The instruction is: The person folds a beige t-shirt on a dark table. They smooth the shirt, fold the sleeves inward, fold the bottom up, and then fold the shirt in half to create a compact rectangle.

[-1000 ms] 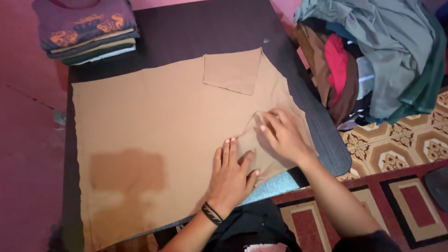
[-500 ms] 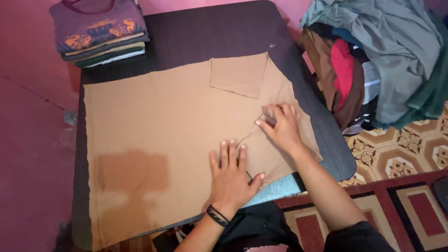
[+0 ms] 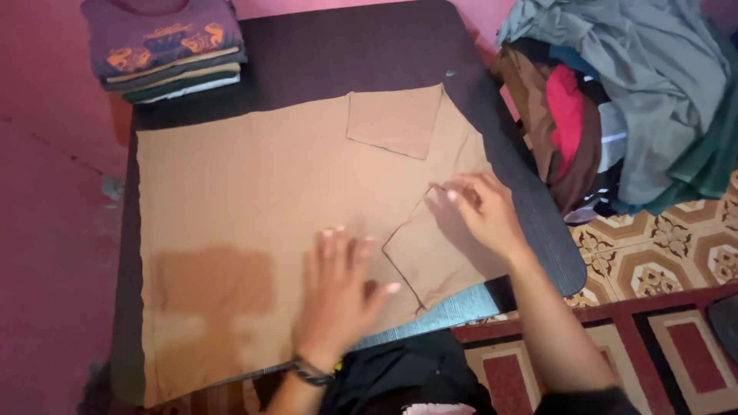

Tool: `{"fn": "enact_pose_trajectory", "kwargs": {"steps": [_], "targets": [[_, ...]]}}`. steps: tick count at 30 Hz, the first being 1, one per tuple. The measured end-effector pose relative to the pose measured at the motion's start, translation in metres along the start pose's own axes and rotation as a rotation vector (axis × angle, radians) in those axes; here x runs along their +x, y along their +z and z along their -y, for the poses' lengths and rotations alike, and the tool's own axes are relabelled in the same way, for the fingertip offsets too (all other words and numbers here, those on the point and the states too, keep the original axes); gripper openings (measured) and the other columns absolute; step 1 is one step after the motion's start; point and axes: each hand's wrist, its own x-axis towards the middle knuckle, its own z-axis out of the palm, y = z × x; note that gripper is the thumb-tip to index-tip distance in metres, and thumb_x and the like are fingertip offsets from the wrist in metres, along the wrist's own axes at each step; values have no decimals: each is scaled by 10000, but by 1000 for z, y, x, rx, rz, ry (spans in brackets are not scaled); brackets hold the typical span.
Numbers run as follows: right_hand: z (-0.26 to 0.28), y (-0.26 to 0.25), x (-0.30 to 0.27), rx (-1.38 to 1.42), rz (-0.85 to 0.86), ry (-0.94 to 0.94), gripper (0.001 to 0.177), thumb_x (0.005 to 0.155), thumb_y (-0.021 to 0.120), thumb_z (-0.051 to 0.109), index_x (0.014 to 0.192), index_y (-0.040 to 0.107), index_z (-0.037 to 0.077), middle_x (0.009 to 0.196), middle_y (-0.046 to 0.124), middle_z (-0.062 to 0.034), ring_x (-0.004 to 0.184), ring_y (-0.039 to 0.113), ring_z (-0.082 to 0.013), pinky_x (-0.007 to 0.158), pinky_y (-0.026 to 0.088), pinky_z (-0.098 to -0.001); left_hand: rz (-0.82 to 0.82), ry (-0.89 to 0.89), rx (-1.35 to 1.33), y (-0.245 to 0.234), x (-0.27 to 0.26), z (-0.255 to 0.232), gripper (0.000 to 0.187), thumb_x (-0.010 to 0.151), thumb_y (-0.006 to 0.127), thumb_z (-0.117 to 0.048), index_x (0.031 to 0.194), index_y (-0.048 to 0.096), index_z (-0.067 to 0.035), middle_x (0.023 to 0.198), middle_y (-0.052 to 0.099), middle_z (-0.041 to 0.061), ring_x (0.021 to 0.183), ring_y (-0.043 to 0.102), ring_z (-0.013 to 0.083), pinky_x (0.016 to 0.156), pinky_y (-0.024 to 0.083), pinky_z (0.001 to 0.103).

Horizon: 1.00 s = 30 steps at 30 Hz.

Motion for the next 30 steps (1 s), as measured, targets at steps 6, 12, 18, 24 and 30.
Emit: {"fn": "enact_pose_trajectory", "kwargs": {"steps": [6,12,18,24,30], "targets": [[-15,13,-62,-142,249,-255,445,965,661,312,1362,661,110,1480,585,-114,1482,427,-305,1189,318,-488,-157,3,214,13,-61,106,777,884,593,-669,1493,494,-196,1623,316,230,1507,267,456,1123,275,697],[-38,19,-72,-404,268,-340,518,936,674,344,1425,630,181,1556,534,-159,1484,437,-369,1216,309,-538,-80,8,368,6,-95,144,788,869,469,-781,1534,455,-358,1595,413,153,1497,334,394,1142,269,660],[-30,13,-76,-299,270,-306,526,927,668,290,1423,619,123,1623,478,-97,1538,403,-276,1262,280,-461,-143,-25,188,-20,-132,182,751,920,546,-649,1533,486,-219,1696,237,133,1587,118,309,1239,102,595],[-17,7,-85,-233,155,-355,339,905,767,146,1211,736,3,1439,647,-166,1444,557,-344,1212,441,-443,-122,-95,157,-14,-172,211,786,908,584,-641,1561,451,-224,1692,261,128,1578,186,318,1230,146,563],[-15,-18,-110,-169,167,-326,149,899,793,61,1047,800,44,1164,711,-98,1195,648,-270,1071,509,-380,31,-51,-43,-45,-214,224,924,756,784,-672,1499,495,-206,1680,283,133,1553,261,314,1187,215,560]]}}
